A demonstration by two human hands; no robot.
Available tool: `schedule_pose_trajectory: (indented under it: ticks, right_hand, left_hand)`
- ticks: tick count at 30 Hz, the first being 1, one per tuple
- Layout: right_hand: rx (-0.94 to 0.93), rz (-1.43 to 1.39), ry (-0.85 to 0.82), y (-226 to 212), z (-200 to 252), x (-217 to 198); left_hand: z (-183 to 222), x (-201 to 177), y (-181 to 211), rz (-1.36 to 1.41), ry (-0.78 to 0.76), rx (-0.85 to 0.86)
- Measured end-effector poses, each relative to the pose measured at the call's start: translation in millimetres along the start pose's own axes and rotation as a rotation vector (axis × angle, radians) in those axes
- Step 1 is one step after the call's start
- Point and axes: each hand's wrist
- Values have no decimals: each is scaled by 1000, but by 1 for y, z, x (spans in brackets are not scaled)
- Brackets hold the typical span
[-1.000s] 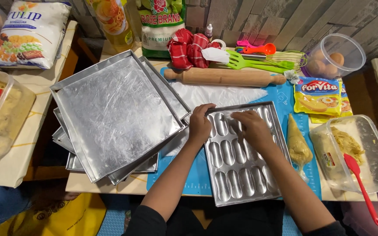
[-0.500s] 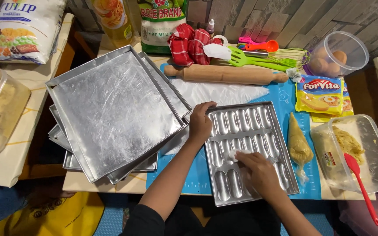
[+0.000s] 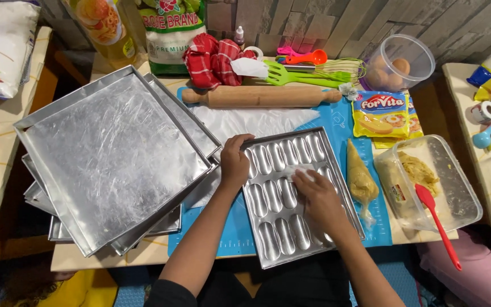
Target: Wiping down metal baking trays with a cloth to clean or grease them in preparation for baking.
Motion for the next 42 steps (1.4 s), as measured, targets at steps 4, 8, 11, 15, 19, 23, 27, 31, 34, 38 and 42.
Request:
schedule_pose_trajectory:
  ticks: [4,8,11,15,19,23,27,31,34,38,42]
  right_hand:
    - [23,169,-176,-20,28,-7]
    - [-10,-33,-287,-34,54,-23]
    - [16,-120,-295,-39,70,-30]
    - [62,-116,-353,-36,84,-39]
    - [153,31,-323,-23,89,-29]
    - [198,87,-331,2,72,-8]
    - [212,75,-295,0,22,-14]
    - [240,-49,-282,-14,-11,-4]
    - [160,-143,-311,-35,-23,3]
    - [68,-212,-359,-69,-27,5]
    - [-12,-287,-373,-90,-39,-1]
  left_hand:
    - [0,4,-6,-26,-1,11]
    - [-4,9,-12,8,12,20]
    - [-3,9,-9,22,5,1]
    - [-2,8,-4,40,-5,-11]
    - [-3,9,-8,32,-8,-18]
    - [-4,9,-9,5,-12,4]
    - [1,0,6,-42,-22,-19]
    - [1,2,7,-43,-18,-45]
    - [1,2,8,-44,-14,-40]
    - [0,2,10,-45,-8,-43]
    - [1,3,9,-42,-2,-46]
Point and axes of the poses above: each hand's wrist, its own z-axis away from the middle knuckle, its own x-axis out of the palm, y = z × x, and after that the axes turned 13 degrees about -x, right-handed
